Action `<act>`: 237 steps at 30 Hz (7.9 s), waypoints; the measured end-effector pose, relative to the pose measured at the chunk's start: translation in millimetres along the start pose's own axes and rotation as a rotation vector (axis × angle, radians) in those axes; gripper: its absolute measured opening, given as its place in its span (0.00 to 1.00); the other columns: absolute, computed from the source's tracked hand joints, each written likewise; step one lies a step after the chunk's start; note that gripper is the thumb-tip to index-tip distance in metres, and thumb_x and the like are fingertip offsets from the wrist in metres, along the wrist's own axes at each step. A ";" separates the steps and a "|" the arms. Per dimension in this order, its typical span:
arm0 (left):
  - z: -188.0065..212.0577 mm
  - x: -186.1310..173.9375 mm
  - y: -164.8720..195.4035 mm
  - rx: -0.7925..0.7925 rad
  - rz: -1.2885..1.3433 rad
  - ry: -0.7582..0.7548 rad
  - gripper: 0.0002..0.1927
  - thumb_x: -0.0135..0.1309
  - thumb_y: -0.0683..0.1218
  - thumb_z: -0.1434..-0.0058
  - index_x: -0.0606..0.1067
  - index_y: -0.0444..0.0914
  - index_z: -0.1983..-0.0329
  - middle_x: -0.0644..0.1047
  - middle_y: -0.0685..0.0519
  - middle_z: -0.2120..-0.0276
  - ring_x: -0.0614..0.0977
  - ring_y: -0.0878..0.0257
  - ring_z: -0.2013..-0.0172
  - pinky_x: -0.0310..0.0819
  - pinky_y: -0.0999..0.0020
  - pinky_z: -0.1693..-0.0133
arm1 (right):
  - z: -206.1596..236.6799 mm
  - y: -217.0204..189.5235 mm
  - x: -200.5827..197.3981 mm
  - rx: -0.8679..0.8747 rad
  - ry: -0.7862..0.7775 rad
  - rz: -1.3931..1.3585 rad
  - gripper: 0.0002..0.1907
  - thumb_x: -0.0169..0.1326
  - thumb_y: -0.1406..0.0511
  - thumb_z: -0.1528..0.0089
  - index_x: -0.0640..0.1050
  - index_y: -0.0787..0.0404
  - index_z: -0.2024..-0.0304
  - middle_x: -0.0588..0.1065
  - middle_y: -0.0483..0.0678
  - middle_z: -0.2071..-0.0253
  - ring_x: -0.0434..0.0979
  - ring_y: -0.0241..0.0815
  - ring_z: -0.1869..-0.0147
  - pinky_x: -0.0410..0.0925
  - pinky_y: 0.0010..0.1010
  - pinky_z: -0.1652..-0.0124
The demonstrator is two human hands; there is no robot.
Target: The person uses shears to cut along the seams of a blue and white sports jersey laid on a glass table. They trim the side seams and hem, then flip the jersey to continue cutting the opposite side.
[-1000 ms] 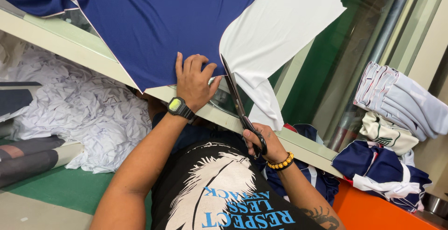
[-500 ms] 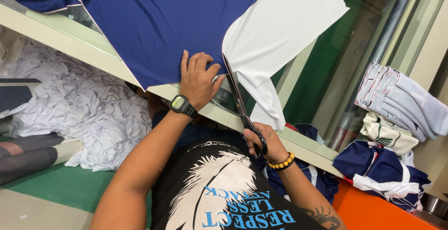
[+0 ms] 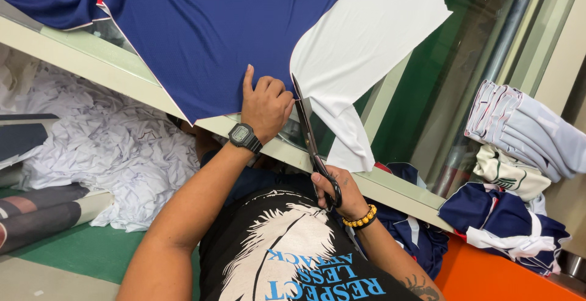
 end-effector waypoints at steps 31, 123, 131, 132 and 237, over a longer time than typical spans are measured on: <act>-16.1 -15.6 -44.9 -0.113 0.422 -0.031 0.03 0.62 0.44 0.40 0.79 0.42 0.68 0.78 0.56 0.64 0.78 0.58 0.54 0.54 0.42 0.33 | -38.8 -32.3 43.1 -0.040 0.029 -0.143 0.19 0.55 0.53 0.35 0.74 0.64 0.66 0.73 0.45 0.79 0.75 0.34 0.80 0.67 0.22 0.80; -91.3 -41.7 -167.2 0.086 0.849 -0.230 0.04 0.62 0.41 0.40 0.78 0.38 0.68 0.80 0.53 0.65 0.82 0.55 0.60 0.67 0.44 0.37 | -97.4 -77.9 164.6 -0.108 0.406 -0.367 0.18 0.58 0.56 0.35 0.73 0.63 0.69 0.71 0.44 0.80 0.71 0.34 0.80 0.67 0.23 0.78; -95.1 -42.4 -169.0 0.042 0.903 -0.232 0.04 0.62 0.41 0.39 0.78 0.37 0.67 0.80 0.52 0.64 0.81 0.54 0.59 0.68 0.46 0.37 | -96.6 -85.6 176.8 -0.089 0.461 -0.385 0.18 0.58 0.56 0.36 0.73 0.63 0.70 0.70 0.43 0.81 0.70 0.33 0.82 0.65 0.22 0.80; -95.5 -42.5 -169.3 0.040 0.907 -0.233 0.04 0.61 0.41 0.39 0.78 0.37 0.67 0.80 0.51 0.64 0.81 0.53 0.59 0.68 0.46 0.37 | -96.8 -85.8 178.7 -0.098 0.466 -0.387 0.18 0.59 0.56 0.35 0.73 0.63 0.71 0.70 0.44 0.81 0.70 0.33 0.82 0.65 0.23 0.80; -188.5 -132.6 -162.8 -0.254 1.262 -0.548 0.06 0.59 0.42 0.35 0.79 0.33 0.63 0.79 0.53 0.64 0.79 0.68 0.65 0.75 0.73 0.61 | -77.2 -238.0 246.6 -0.129 0.814 -0.673 0.19 0.62 0.55 0.38 0.74 0.63 0.72 0.70 0.44 0.84 0.70 0.34 0.85 0.65 0.24 0.82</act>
Point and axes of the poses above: each hand's wrist, its own z-axis away from the middle knuckle, its own x-axis out of the palm, y = z × x, the point moved 4 cm from there along -z, towards the middle knuckle
